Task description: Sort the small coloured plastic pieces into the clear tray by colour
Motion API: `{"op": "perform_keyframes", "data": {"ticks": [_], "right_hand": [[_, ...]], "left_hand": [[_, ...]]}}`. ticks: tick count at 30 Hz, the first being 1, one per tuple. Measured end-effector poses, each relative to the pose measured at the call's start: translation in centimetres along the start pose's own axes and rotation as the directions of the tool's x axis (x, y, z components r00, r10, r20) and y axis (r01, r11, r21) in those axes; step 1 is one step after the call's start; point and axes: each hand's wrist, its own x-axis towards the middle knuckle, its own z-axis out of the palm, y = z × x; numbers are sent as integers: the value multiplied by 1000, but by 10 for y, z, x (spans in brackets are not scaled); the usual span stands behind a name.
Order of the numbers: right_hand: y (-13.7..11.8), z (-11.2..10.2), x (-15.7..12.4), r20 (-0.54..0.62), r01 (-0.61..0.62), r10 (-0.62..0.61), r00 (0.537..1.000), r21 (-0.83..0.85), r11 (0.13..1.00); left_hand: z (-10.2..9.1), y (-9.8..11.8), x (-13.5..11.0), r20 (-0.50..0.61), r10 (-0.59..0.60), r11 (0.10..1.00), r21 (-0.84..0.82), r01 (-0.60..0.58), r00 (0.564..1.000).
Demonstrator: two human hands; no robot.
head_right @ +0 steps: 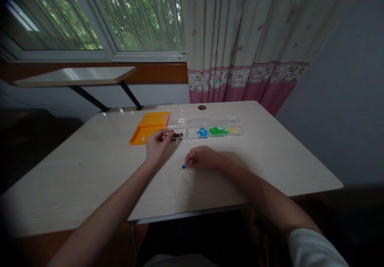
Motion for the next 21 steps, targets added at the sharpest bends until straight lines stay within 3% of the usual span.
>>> {"op": "perform_keyframes", "data": {"ticks": [4,7,10,13,17,21], "right_hand": [[6,2,0,-79,44,-38,996,71,996],[9,3,1,-192,51,-30,981,106,993],[12,2,5,-302,-26,71,951,152,988],[15,3,8,-354,-134,243,903,305,943],[18,5,13,-350,-174,437,828,581,795],[14,5,17,-314,-139,461,830,684,716]], "left_hand": [[0,-14,6,-75,-113,984,130,123,991],[-1,-15,7,-34,-95,982,161,99,995],[-1,-10,6,34,-50,984,172,44,998],[-1,-4,2,135,12,986,165,-34,991],[2,1,-6,369,186,966,103,-238,911],[3,9,-14,444,297,928,75,-365,846]]}}
